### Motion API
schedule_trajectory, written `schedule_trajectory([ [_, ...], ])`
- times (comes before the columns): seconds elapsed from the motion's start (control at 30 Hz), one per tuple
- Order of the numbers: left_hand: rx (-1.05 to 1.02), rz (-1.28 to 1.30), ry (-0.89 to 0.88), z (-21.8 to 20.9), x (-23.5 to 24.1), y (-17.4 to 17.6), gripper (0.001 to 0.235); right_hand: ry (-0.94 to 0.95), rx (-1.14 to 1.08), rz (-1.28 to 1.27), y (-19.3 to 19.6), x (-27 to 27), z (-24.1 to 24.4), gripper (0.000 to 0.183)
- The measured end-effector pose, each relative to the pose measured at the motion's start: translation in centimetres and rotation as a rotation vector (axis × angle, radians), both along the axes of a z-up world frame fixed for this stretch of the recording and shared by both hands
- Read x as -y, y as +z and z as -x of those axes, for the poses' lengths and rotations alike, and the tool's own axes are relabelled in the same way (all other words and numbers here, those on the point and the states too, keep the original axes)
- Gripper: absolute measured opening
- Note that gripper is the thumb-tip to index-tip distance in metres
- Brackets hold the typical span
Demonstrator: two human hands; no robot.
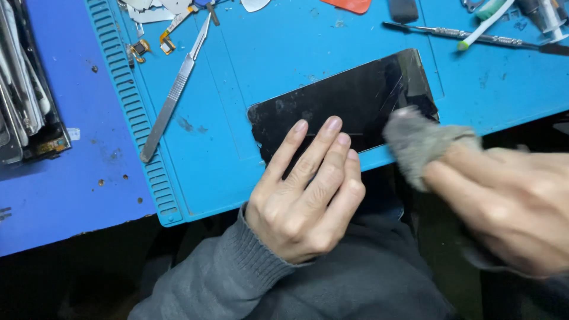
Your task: Cleaning and scraping residue from a smartphone screen during a repair process
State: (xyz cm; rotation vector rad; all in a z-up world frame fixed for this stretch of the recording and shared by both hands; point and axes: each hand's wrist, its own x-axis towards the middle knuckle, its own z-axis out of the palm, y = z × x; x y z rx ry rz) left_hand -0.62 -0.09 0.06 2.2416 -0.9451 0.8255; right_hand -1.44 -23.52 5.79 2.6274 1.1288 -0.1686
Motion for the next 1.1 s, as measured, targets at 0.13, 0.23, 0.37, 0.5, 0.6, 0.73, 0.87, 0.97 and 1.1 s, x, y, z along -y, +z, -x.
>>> schedule_trajectory([
  [0.13,0.037,-0.055,0.117,0.5,-0.1,-0.3,0.01,-0.033,0.024,-0.051,-0.1,-0.9,-0.3,0.036],
  [0.23,0.094,-0.075,0.112,0.0,-0.2,-0.9,0.008,0.041,0.014,-0.072,-0.4,-0.1,-0.3,0.037],
  [0.37,0.15,-0.088,0.105,-0.5,-0.2,-0.9,0.009,-0.083,-0.061,0.02,-0.9,1.5,-0.3,0.042],
  [0.5,0.121,-0.105,0.051,-0.5,-0.6,-0.5,0.011,0.079,0.144,-0.155,-0.1,-1.4,-0.1,0.023],
  [0.6,0.133,-0.096,0.059,-0.7,-0.8,-0.8,0.006,-0.053,-0.002,0.051,0.1,-0.1,-0.2,0.066],
  [0.73,0.108,-0.098,0.017,-0.6,-0.7,-0.6,0.01,0.027,0.179,-0.043,0.2,-1.8,-0.1,0.035],
  [0.87,-0.002,-0.122,-0.056,-0.2,-1.4,-0.8,0.033,-0.065,0.122,0.009,0.4,-0.1,-0.5,0.047],
  [0.97,0.073,-0.14,-0.027,-0.6,-1.4,-0.1,0.018,0.014,0.177,-0.125,-0.4,-2.4,0.3,0.02],
  [1.1,0.051,-0.147,-0.03,-0.5,-1.2,-0.3,0.016,-0.021,0.125,-0.092,-0.3,-0.5,0.6,0.047],
])
